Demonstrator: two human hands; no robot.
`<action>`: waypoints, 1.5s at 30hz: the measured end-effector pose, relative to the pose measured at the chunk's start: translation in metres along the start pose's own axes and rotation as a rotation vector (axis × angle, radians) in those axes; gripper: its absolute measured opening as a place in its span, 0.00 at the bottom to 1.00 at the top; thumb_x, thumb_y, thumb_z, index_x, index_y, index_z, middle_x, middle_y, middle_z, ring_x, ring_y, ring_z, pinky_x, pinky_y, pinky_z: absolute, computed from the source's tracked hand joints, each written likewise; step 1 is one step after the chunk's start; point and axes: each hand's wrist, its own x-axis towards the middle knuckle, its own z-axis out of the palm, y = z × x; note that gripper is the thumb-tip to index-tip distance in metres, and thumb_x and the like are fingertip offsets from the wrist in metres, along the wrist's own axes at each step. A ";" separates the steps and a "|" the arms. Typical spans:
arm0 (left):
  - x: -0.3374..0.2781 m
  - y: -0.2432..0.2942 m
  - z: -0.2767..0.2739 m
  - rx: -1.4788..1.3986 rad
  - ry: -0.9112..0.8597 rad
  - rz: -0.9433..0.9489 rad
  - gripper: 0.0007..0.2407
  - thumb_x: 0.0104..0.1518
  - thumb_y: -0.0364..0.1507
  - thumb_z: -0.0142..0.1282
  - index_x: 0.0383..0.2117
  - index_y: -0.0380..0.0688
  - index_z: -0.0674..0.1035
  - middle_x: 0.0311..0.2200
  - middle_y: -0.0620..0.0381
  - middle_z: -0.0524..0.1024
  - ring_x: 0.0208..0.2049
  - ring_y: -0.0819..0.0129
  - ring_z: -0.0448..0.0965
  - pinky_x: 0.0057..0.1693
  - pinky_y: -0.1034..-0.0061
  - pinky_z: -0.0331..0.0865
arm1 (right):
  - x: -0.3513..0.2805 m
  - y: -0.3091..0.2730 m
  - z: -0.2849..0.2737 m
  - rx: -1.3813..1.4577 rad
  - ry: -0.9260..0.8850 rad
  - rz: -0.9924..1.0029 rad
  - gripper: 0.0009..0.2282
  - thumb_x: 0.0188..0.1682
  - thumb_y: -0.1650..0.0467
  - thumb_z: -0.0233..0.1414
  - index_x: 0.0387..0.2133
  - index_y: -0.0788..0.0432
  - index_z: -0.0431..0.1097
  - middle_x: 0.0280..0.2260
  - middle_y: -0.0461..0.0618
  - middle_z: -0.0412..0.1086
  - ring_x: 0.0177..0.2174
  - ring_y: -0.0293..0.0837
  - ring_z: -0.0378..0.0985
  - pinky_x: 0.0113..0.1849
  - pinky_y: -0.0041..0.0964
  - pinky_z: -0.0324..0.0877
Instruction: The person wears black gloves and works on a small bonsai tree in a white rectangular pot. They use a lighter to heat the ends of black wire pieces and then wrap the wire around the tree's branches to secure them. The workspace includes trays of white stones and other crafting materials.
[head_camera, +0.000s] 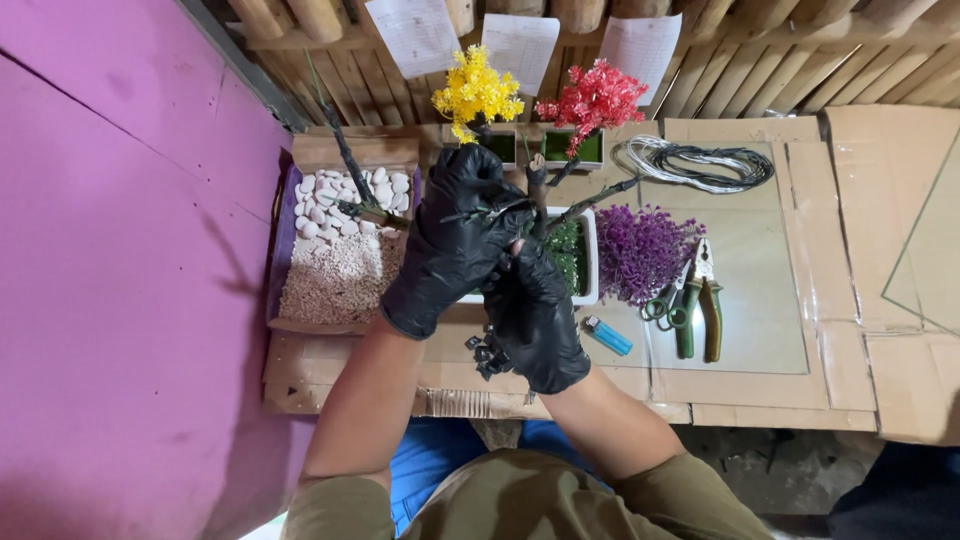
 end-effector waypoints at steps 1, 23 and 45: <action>0.002 0.000 -0.001 0.000 0.005 0.005 0.12 0.45 0.33 0.70 0.24 0.37 0.80 0.21 0.36 0.75 0.28 0.33 0.72 0.33 0.59 0.69 | 0.009 0.000 -0.019 -0.002 -0.007 -0.002 0.03 0.51 0.74 0.58 0.35 0.64 0.75 0.30 0.52 0.73 0.32 0.47 0.78 0.46 0.41 0.76; -0.017 0.001 -0.006 -0.633 -0.043 -0.376 0.16 0.44 0.15 0.71 0.30 0.43 0.72 0.24 0.58 0.76 0.31 0.69 0.82 0.43 0.80 0.75 | 0.028 -0.057 -0.063 0.316 -0.288 0.398 0.04 0.57 0.70 0.49 0.40 0.56 0.71 0.29 0.30 0.58 0.30 0.30 0.59 0.35 0.26 0.58; -0.027 0.000 0.014 -0.465 0.036 -0.224 0.13 0.43 0.23 0.75 0.30 0.42 0.80 0.30 0.48 0.80 0.40 0.59 0.81 0.49 0.70 0.72 | 0.041 -0.109 -0.045 0.117 -0.373 0.351 0.07 0.59 0.70 0.45 0.45 0.56 0.71 0.28 0.32 0.55 0.28 0.29 0.55 0.34 0.25 0.57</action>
